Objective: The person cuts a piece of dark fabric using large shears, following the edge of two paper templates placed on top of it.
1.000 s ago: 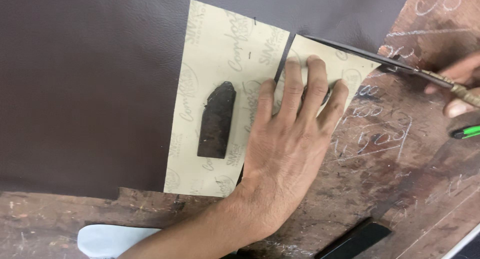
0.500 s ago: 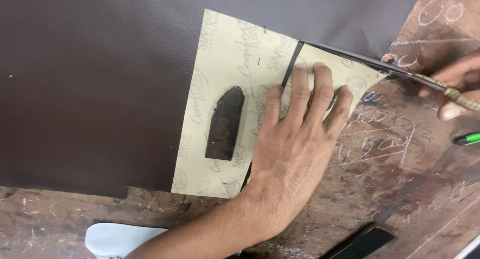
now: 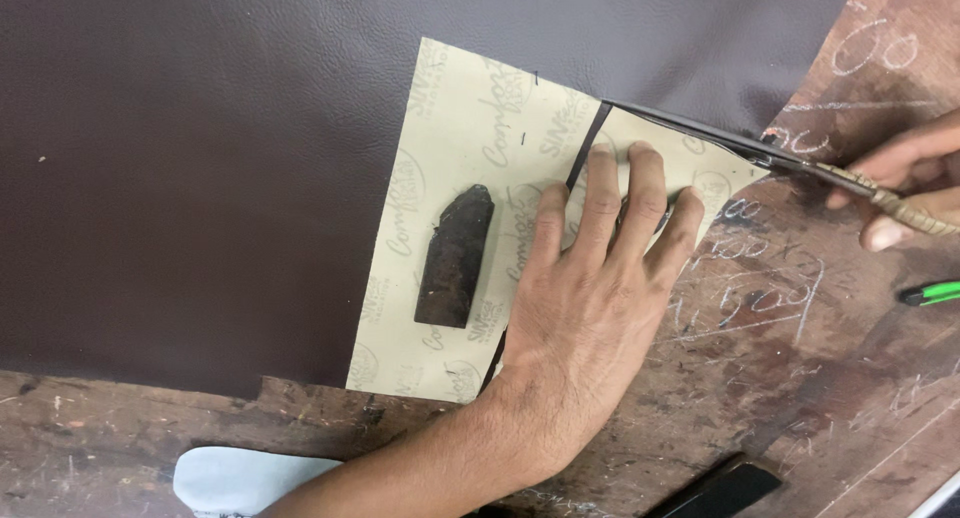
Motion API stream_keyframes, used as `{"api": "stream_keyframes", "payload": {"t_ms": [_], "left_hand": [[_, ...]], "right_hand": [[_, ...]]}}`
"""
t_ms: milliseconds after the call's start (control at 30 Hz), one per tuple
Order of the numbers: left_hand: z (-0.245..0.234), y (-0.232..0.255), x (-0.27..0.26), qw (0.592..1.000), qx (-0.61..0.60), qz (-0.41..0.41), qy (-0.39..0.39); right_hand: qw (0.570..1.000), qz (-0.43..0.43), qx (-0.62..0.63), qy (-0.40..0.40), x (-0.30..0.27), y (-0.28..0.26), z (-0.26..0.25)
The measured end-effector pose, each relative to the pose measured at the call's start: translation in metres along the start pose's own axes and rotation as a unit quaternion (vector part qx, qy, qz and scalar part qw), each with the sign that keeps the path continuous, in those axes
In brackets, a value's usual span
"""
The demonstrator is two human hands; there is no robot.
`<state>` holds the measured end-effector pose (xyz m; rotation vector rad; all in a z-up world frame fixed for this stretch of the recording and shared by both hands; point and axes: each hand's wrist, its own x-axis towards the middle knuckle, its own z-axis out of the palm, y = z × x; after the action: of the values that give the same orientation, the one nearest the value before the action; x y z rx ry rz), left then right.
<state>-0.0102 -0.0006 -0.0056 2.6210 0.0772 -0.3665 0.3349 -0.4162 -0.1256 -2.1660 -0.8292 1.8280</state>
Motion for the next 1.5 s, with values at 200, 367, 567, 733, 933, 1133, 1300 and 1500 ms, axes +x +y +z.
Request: {"api": "stream_keyframes", "payload": {"t_ms": [200,367,567,733,933,1133,1300,1500], "left_hand": [[0.0,-0.001,0.0,1.0,0.001,0.003,-0.003],[-0.001,-0.001,0.001,1.0,0.0,0.003,-0.002],[-0.001,-0.002,-0.001,1.0,-0.003,0.003,0.0],[-0.003,-0.001,-0.001,1.0,0.005,-0.002,0.002],[-0.005,-0.003,0.0,1.0,-0.005,0.007,-0.018],[-0.011,-0.003,0.002,0.998,0.02,0.015,-0.049],[-0.013,-0.004,0.004,0.998,0.005,0.019,-0.06],[-0.007,-0.005,0.008,0.996,0.001,0.024,-0.091]], "right_hand": [[0.999,-0.01,0.034,-0.013,0.003,-0.035,-0.002],[0.999,-0.016,0.05,-0.01,0.007,-0.06,0.002],[0.999,-0.01,0.051,0.006,0.007,-0.091,0.01],[0.998,-0.006,0.067,0.019,0.007,-0.106,0.011],[0.998,-0.007,0.064,-0.014,0.006,-0.111,0.006],[0.996,0.007,0.087,-0.007,0.008,-0.155,0.015],[0.971,0.229,-0.014,0.07,0.005,-0.216,0.017],[0.978,0.197,0.04,0.05,0.011,-0.236,0.018]]}}
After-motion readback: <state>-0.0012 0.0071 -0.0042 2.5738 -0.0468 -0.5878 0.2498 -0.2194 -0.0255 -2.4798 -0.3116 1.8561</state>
